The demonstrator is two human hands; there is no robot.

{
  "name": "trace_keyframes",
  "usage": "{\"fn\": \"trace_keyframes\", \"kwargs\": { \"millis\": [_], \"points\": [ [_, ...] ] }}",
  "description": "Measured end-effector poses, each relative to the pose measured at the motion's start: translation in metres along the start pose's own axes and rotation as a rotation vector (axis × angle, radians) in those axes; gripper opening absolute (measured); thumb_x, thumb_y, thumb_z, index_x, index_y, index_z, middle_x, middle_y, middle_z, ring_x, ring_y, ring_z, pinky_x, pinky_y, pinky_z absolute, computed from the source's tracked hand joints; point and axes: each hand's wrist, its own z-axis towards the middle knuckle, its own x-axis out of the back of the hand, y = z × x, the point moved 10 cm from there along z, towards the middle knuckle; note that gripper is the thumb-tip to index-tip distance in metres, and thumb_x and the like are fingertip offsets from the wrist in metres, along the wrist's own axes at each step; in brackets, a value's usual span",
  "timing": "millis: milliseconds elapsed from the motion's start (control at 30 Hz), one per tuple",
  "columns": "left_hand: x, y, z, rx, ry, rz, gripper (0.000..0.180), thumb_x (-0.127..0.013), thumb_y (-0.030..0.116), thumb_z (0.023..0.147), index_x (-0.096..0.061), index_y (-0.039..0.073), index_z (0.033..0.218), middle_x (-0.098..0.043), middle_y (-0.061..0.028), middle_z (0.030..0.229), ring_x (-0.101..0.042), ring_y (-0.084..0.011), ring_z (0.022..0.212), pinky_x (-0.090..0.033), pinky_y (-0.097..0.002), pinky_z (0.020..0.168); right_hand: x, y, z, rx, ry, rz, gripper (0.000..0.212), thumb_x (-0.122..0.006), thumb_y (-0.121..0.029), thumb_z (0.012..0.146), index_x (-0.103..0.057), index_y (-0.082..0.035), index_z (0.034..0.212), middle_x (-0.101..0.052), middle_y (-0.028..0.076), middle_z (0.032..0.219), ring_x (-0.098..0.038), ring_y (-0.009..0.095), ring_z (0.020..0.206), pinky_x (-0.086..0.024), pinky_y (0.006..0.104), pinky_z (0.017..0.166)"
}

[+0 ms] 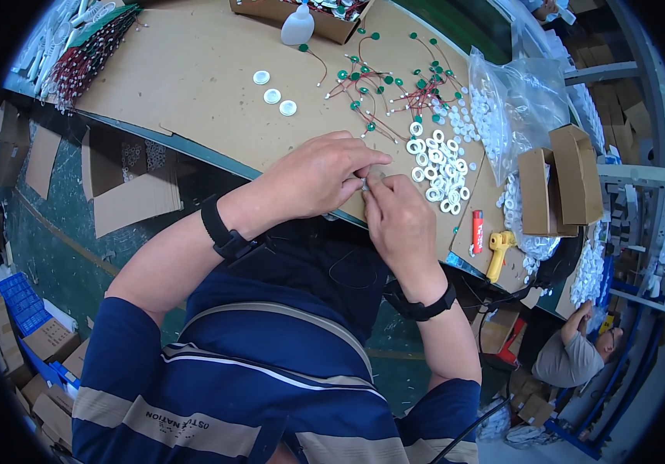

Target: The person picks up a white plastic ring and a small metal disc, fits the disc into the ring, and places the unit on the table. They then pick up a pair of glasses, clean them with their shirt, and put them on.

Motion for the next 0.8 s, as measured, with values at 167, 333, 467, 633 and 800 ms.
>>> {"fn": "trace_keyframes", "kwargs": {
  "millis": [167, 333, 467, 633, 800],
  "points": [
    [0.003, 0.002, 0.0, -0.022, 0.025, -0.003, 0.05, -0.078, 0.001, 0.093, -0.077, 0.006, 0.143, -0.079, -0.0115, 0.111, -0.072, -0.0333, 0.112, -0.059, -0.0462, 0.105, -0.003, -0.009, -0.008, 0.072, 0.053, -0.094, 0.033, -0.078, 0.001, 0.1, -0.082, -0.003, 0.132, -0.075, 0.011, 0.104, -0.074, 0.027, 0.087, -0.058, 0.0383, 0.073],
    [0.003, 0.004, -0.001, -0.029, 0.028, 0.015, 0.051, -0.079, 0.001, 0.093, -0.077, 0.007, 0.143, -0.078, -0.0111, 0.111, -0.072, -0.0334, 0.112, -0.059, -0.0462, 0.105, -0.008, 0.025, -0.007, -0.146, 0.062, 0.291, 0.029, -0.08, 0.0, 0.099, -0.083, -0.002, 0.128, -0.075, 0.01, 0.098, -0.072, 0.023, 0.083, -0.057, 0.035, 0.072],
    [0.005, 0.006, -0.001, -0.026, 0.021, 0.027, 0.053, -0.08, 0.001, 0.092, -0.076, 0.007, 0.144, -0.077, -0.011, 0.111, -0.072, -0.0337, 0.112, -0.059, -0.0463, 0.105, -0.012, 0.032, -0.007, -0.295, 0.055, 0.348, 0.026, -0.082, -0.002, 0.098, -0.084, -0.001, 0.123, -0.075, 0.01, 0.096, -0.071, 0.021, 0.079, -0.057, 0.0342, 0.072],
    [0.006, 0.01, -0.001, -0.04, 0.022, 0.023, 0.059, -0.081, 0.001, 0.09, -0.072, 0.008, 0.148, -0.077, -0.0118, 0.116, -0.072, -0.0344, 0.113, -0.058, -0.0468, 0.106, -0.01, 0.035, -0.006, -0.29, 0.069, 0.365, 0.023, -0.084, -0.003, 0.096, -0.085, -0.002, 0.12, -0.076, 0.011, 0.096, -0.072, 0.021, 0.075, -0.059, 0.0359, 0.07],
    [0.003, 0.014, 0.001, -0.078, 0.002, -0.011, 0.063, -0.082, 0.0, 0.09, -0.07, 0.009, 0.151, -0.076, -0.0128, 0.12, -0.072, -0.0356, 0.114, -0.058, -0.0473, 0.107, -0.01, 0.036, -0.007, -0.268, 0.093, 0.355, 0.023, -0.084, -0.005, 0.096, -0.085, -0.003, 0.119, -0.076, 0.013, 0.094, -0.073, 0.026, 0.076, -0.06, 0.0392, 0.071]
  ]
}}
